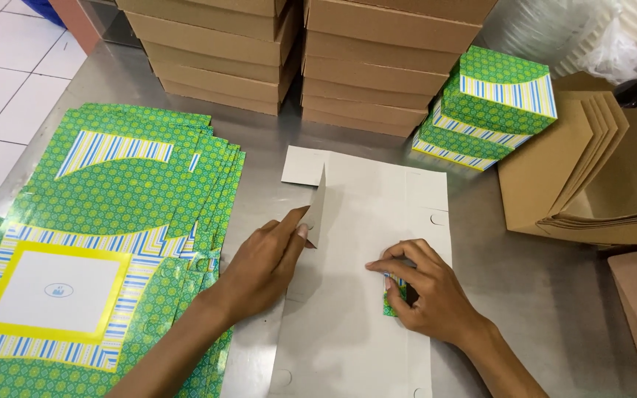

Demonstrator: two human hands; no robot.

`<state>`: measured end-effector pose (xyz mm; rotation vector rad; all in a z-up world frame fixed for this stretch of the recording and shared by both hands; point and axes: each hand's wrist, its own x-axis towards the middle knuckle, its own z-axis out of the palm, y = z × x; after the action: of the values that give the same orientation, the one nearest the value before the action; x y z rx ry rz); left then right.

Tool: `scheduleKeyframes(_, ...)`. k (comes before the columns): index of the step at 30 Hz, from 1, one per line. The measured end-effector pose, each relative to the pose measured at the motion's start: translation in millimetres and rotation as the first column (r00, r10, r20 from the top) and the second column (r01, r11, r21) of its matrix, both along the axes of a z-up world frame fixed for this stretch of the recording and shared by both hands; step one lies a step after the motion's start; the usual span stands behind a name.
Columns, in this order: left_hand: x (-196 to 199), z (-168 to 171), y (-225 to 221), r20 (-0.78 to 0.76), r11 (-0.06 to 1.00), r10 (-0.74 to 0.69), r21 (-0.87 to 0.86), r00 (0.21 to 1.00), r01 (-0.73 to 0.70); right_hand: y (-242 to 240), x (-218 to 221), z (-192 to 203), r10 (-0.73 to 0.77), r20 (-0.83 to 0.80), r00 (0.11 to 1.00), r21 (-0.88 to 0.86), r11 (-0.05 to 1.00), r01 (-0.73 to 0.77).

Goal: The person assembles a small cardboard box by folding a flat die-cut piece and applying patterned tape to secure the seams. They fold the side flaps inward, then place a green patterned sheet over the top and press it down to adhere.

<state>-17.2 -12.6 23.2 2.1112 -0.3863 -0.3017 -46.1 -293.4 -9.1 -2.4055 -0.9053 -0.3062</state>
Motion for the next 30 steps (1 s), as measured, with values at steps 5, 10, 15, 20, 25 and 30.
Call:
scheduleKeyframes(5, 1.4, 10.8, -1.8, -0.309, 0.986, 0.063, -0.129, 0.949, -0.107, 6.6, -1.3, 4.8, -0.039, 0.046, 0.998, 0.017, 0.999, 0.038)
scheduleKeyframes(10, 0.7, 23.3, -2.9, -0.626, 0.916, 0.104, -0.242, 0.773, -0.320, 7.0, -0.6, 6.5, -0.057, 0.105, 0.993, 0.004, 0.998, 0.057)
scheduleKeyframes(15, -5.5, 20.3, -8.5, -0.546, 0.987, 0.108, -0.042, 0.830, -0.156, 12.9, -5.6, 4.4, -0.035, 0.082, 0.996, -0.042, 0.998, 0.039)
scheduleKeyframes(20, -9.1, -17.8, -14.6, -0.174, 0.990, 0.127, 0.082, 0.976, -0.115, 19.8, -11.3, 3.4, 0.047, 0.018, 0.999, -0.048, 0.998, -0.046)
scheduleKeyframes(25, -9.9, -28.5, -13.7, 0.324, 0.965, 0.147, 0.162, 0.935, -0.208, 20.2, -10.1, 8.3, 0.138, -0.003, 0.990, -0.123, 0.983, -0.138)
scheduleKeyframes(30, -1.7, -27.7, -6.8, 0.634, 0.950, -0.185, 0.311, 0.750, -0.029, 18.9, -9.5, 7.2, 0.150, -0.046, 0.988, -0.107, 0.982, -0.154)
